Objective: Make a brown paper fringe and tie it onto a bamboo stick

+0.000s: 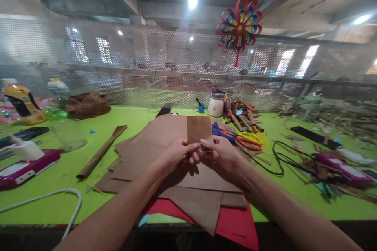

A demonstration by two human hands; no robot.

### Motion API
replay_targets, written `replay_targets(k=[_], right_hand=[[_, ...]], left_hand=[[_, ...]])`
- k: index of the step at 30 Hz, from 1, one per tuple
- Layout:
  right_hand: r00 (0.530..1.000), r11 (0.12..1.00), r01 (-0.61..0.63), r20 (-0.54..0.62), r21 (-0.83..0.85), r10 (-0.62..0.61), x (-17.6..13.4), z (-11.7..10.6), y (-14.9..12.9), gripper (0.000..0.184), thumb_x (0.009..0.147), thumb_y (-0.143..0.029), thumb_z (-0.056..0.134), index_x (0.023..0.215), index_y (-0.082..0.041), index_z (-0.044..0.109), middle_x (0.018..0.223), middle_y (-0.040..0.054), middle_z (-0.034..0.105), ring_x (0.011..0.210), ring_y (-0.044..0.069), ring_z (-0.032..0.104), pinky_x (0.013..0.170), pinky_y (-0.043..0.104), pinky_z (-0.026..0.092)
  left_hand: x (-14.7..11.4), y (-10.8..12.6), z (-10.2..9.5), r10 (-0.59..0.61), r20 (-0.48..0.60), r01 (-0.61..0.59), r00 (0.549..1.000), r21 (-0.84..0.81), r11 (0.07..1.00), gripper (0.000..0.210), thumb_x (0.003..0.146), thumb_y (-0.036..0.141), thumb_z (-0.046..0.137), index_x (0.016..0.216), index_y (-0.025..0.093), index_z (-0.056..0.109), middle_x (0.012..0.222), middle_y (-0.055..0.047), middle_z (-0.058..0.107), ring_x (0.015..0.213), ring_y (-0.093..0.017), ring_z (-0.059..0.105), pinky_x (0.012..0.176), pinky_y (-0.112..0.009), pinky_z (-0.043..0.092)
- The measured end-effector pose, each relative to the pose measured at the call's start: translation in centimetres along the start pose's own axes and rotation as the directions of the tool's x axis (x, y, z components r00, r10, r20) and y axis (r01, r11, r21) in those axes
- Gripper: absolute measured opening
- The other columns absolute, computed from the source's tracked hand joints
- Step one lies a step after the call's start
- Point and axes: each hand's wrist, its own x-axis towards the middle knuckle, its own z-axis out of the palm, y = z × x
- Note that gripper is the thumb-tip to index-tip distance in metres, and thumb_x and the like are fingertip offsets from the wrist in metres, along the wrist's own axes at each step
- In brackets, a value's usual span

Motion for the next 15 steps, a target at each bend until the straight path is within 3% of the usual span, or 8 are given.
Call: replay_targets(k=[4, 9, 15], right_hand=[[0.993, 0.993, -0.09, 0.085, 0.071, 0.084, -0.11, 0.16, 0.12, 0.03, 0.066, -0.038, 0.075, 0.071, -0.011, 0.063, 0.061, 0.003, 0.059, 0.054, 0.011, 0.05, 0.053, 0.024, 0.037], [1.0, 0.999, -0.013, -0.021, 0.046, 0.014, 0.17, -0.05, 0.72, 0.026, 0.062, -0.032, 0.077, 0.069, -0.013, 0.062, 0.058, -0.0011, 0.055, 0.051, 0.009, 0.046, 0.052, 0.024, 0.035], [0.985, 0.974, 0.029, -0.159, -0.226, -0.066, 0.1, 0.09, 0.4, 0.029, 0.065, -0.038, 0.074, 0.069, -0.012, 0.062, 0.054, -0.0012, 0.054, 0.046, 0.008, 0.042, 0.046, 0.023, 0.031]], left_hand=[[-0.24, 0.1, 0.09, 0.01, 0.009, -0.01, 1.0, -0.028, 1.0, 0.032, 0.074, 0.039, 0.064, 0.062, 0.009, 0.062, 0.049, -0.004, 0.058, 0.038, -0.009, 0.05, 0.038, -0.02, 0.033], [-0.32, 0.26, 0.04, 0.061, 0.019, -0.061, 0.998, -0.045, 0.997, 0.03, 0.072, 0.038, 0.066, 0.066, 0.008, 0.064, 0.057, -0.006, 0.061, 0.045, -0.01, 0.053, 0.044, -0.021, 0.039], [-0.38, 0.77, -0.16, 0.113, -0.087, -0.11, 0.99, 0.032, 0.993, 0.024, 0.072, 0.033, 0.067, 0.075, 0.009, 0.064, 0.061, -0.006, 0.063, 0.048, -0.009, 0.051, 0.046, -0.02, 0.034]])
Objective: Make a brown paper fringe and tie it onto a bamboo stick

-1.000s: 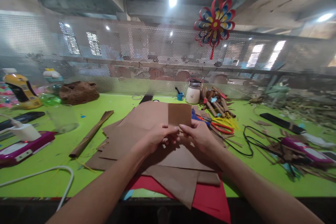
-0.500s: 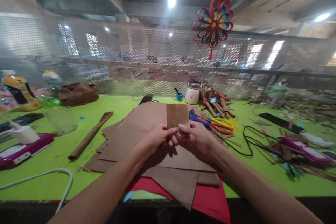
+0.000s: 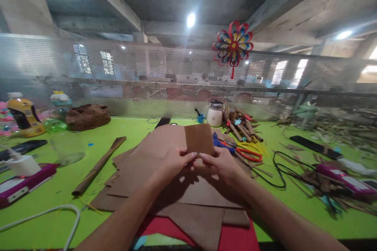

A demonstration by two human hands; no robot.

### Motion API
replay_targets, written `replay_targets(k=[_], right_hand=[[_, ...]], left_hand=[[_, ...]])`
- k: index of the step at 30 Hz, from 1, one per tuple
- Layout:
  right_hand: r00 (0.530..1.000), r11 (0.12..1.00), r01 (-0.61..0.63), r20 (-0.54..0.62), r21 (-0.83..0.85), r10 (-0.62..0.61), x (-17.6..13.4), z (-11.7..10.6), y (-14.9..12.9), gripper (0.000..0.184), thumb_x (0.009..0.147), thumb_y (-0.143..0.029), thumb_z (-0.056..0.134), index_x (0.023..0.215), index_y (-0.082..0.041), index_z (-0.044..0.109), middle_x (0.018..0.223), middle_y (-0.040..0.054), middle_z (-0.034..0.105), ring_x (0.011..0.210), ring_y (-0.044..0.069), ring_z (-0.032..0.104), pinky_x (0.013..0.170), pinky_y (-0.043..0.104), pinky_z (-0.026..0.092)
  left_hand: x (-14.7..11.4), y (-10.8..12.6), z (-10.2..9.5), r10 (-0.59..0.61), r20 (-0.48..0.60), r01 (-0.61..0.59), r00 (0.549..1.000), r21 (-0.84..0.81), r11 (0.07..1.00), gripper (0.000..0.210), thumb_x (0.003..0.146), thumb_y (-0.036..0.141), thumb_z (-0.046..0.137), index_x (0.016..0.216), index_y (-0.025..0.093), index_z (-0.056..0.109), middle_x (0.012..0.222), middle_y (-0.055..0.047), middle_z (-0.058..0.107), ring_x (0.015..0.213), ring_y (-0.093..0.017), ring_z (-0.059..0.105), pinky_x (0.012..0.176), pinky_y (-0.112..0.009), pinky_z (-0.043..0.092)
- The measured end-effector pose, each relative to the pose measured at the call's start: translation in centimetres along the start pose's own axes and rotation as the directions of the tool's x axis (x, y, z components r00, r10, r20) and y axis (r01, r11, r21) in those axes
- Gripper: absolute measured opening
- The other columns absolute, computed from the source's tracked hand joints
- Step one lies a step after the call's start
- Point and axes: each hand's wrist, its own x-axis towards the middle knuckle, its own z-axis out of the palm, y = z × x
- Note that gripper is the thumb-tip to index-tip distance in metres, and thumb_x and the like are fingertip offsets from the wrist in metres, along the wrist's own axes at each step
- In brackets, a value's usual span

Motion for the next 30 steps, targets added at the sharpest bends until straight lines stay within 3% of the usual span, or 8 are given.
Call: replay_targets(k=[4, 11, 24, 30], right_hand=[[1.0, 0.998, 0.001, -0.012, -0.06, -0.002, -0.2, 0.1, -0.6, 0.033, 0.066, -0.042, 0.072, 0.074, -0.011, 0.065, 0.059, 0.0027, 0.059, 0.048, 0.01, 0.047, 0.047, 0.024, 0.034], [0.999, 1.0, 0.026, -0.042, 0.005, -0.026, 0.1, -0.2, -0.7, 0.032, 0.061, -0.04, 0.076, 0.06, -0.012, 0.061, 0.049, -0.0023, 0.051, 0.044, 0.007, 0.041, 0.046, 0.023, 0.03], [0.998, 0.991, -0.041, 0.043, 0.129, 0.036, 0.7, -1.2, -0.6, 0.033, 0.064, -0.043, 0.075, 0.062, -0.012, 0.063, 0.055, 0.0007, 0.06, 0.046, 0.008, 0.05, 0.048, 0.023, 0.038], [0.994, 0.99, -0.071, 0.09, 0.119, 0.06, 0.8, -1.3, -0.3, 0.044, 0.069, -0.054, 0.067, 0.061, -0.011, 0.061, 0.053, 0.0028, 0.06, 0.043, 0.009, 0.051, 0.044, 0.022, 0.039]], left_hand=[[0.0, 0.1, 0.0, 0.042, -0.026, -0.04, 0.999, 0.069, 0.997, 0.021, 0.074, 0.032, 0.064, 0.072, 0.01, 0.062, 0.057, -0.003, 0.06, 0.045, -0.007, 0.048, 0.044, -0.02, 0.031], [0.3, -0.3, -0.4, 0.035, 0.031, -0.036, 0.999, 0.037, 0.999, 0.024, 0.075, 0.034, 0.063, 0.077, 0.01, 0.062, 0.06, -0.003, 0.06, 0.047, -0.008, 0.049, 0.047, -0.021, 0.037], [-0.1, 0.4, -0.2, -0.019, 0.026, 0.018, 0.999, 0.035, 0.999, 0.019, 0.076, 0.03, 0.061, 0.066, 0.014, 0.057, 0.052, -0.002, 0.058, 0.04, -0.007, 0.045, 0.041, -0.019, 0.034], [0.0, 0.1, -0.6, -0.015, 0.084, 0.012, 0.996, 0.03, 0.999, 0.022, 0.077, 0.034, 0.058, 0.065, 0.016, 0.055, 0.053, -0.002, 0.055, 0.038, -0.012, 0.052, 0.042, -0.026, 0.044]])
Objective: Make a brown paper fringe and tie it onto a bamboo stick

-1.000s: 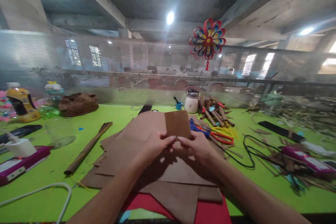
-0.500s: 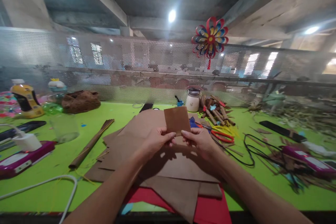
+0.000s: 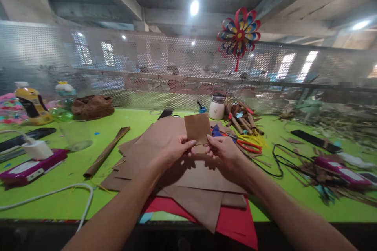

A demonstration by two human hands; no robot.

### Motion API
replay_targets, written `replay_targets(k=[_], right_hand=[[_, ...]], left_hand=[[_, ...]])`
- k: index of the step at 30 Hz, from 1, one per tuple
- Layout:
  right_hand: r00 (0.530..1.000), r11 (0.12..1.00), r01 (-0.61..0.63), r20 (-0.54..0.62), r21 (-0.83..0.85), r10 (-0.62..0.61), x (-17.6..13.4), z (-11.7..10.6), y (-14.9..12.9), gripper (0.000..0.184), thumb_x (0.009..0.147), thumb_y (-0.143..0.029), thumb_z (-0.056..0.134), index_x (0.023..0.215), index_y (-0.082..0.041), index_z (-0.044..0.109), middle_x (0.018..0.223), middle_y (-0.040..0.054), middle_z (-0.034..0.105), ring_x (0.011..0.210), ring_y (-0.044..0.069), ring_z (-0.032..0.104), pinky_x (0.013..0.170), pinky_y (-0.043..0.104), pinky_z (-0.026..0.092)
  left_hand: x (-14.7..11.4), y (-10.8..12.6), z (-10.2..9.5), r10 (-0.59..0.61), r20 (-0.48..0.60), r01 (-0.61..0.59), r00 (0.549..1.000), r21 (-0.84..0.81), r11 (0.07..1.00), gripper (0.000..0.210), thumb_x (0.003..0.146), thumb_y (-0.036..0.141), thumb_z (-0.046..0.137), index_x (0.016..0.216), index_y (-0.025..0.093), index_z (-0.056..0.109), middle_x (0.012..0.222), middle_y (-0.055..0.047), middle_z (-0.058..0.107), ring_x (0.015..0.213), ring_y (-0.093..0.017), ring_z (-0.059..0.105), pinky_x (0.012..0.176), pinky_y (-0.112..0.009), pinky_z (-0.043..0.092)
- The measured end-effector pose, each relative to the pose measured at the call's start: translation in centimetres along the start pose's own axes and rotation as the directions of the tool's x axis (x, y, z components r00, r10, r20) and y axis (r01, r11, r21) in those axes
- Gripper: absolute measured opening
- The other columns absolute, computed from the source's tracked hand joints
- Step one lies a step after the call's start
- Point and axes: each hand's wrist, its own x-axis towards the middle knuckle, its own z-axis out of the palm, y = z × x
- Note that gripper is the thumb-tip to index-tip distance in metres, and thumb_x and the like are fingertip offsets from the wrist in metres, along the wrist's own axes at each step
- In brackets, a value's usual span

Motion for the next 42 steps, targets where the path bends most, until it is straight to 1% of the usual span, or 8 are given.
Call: replay_targets(k=[8, 15, 20, 25, 30, 35, 39, 42], right_hand=[[0.994, 0.973, 0.062, -0.076, -0.222, -0.081, 0.0, 0.4, 0.7, 0.043, 0.07, -0.053, 0.065, 0.057, -0.014, 0.054, 0.049, -0.0021, 0.051, 0.04, 0.007, 0.042, 0.039, 0.021, 0.032], [0.997, 0.971, 0.067, -0.011, -0.231, -0.071, -0.4, 1.1, 0.8, 0.034, 0.066, -0.045, 0.07, 0.063, -0.014, 0.056, 0.052, -0.0027, 0.052, 0.044, 0.007, 0.042, 0.043, 0.022, 0.031], [0.993, 0.941, 0.094, -0.034, -0.327, -0.111, -0.2, 0.4, 0.4, 0.033, 0.068, -0.043, 0.067, 0.057, -0.017, 0.05, 0.049, -0.004, 0.048, 0.043, 0.008, 0.041, 0.043, 0.023, 0.031], [0.984, 0.896, 0.129, -0.06, -0.425, -0.17, 0.6, -0.7, -0.1, 0.027, 0.072, -0.035, 0.063, 0.057, -0.017, 0.05, 0.048, -0.0048, 0.046, 0.043, 0.008, 0.038, 0.042, 0.022, 0.027], [0.985, 0.862, 0.172, 0.083, -0.477, -0.151, 0.9, -1.2, -0.4, 0.015, 0.071, -0.03, 0.064, 0.071, -0.014, 0.066, 0.058, -0.0013, 0.057, 0.051, 0.01, 0.045, 0.046, 0.021, 0.031], [0.98, 0.865, 0.168, 0.175, -0.473, -0.094, 0.1, -1.1, -0.2, 0.017, 0.068, -0.029, 0.066, 0.071, -0.014, 0.071, 0.055, -0.0011, 0.06, 0.052, 0.012, 0.051, 0.047, 0.021, 0.033], [0.985, 0.781, 0.142, 0.011, -0.608, -0.171, 0.9, -2.0, -0.4, 0.029, 0.075, -0.042, 0.061, 0.072, -0.014, 0.069, 0.056, -0.0006, 0.06, 0.048, 0.01, 0.051, 0.045, 0.02, 0.037], [0.962, 0.704, 0.053, -0.152, -0.709, -0.225, 2.6, -4.5, -1.4, 0.041, 0.088, -0.044, 0.04, 0.087, -0.014, 0.067, 0.068, 0.0025, 0.065, 0.054, 0.01, 0.055, 0.051, 0.021, 0.043]], left_hand=[[0.3, -0.4, 0.5, -0.05, -0.108, 0.055, 0.993, 0.036, 0.998, 0.016, 0.07, 0.026, 0.065, 0.066, 0.013, 0.057, 0.054, -0.003, 0.057, 0.045, -0.012, 0.055, 0.045, -0.023, 0.043], [0.1, -0.8, 0.5, -0.058, -0.03, 0.059, 0.998, 0.011, 0.998, 0.024, 0.07, 0.033, 0.067, 0.068, 0.011, 0.061, 0.054, -0.003, 0.057, 0.044, -0.011, 0.053, 0.043, -0.023, 0.037], [0.4, -0.9, -0.9, -0.105, 0.015, 0.103, 0.994, 0.104, 0.989, 0.022, 0.069, 0.03, 0.069, 0.076, 0.01, 0.063, 0.06, -0.005, 0.059, 0.048, -0.009, 0.049, 0.045, -0.022, 0.034], [0.8, -0.2, -2.3, -0.038, 0.092, 0.023, 0.995, 0.163, 0.986, 0.022, 0.067, 0.025, 0.067, 0.083, 0.01, 0.066, 0.063, -0.004, 0.06, 0.053, -0.011, 0.05, 0.051, -0.024, 0.038], [0.7, 1.9, -3.7, 0.081, -0.114, -0.092, 0.99, -0.097, 0.991, 0.034, 0.069, 0.03, 0.06, 0.101, 0.02, 0.066, 0.106, -0.01, 0.066, 0.084, -0.019, 0.059, 0.063, -0.024, 0.047], [0.8, 2.1, -3.3, -0.107, -0.174, 0.117, 0.979, 0.051, 0.992, 0.024, 0.066, 0.033, 0.07, 0.079, 0.014, 0.069, 0.066, -0.007, 0.068, 0.05, -0.013, 0.056, 0.044, -0.02, 0.04], [1.2, 1.2, -2.4, -0.09, -0.235, 0.103, 0.968, 0.042, 0.994, 0.019, 0.064, 0.026, 0.072, 0.078, 0.014, 0.068, 0.061, -0.004, 0.067, 0.049, -0.013, 0.057, 0.043, -0.02, 0.041], [1.5, 0.6, -2.4, -0.012, -0.349, 0.011, 0.937, -0.006, 1.0, 0.017, 0.066, 0.025, 0.071, 0.079, 0.014, 0.068, 0.055, 0.0, 0.063, 0.04, -0.009, 0.049, 0.035, -0.017, 0.032]])
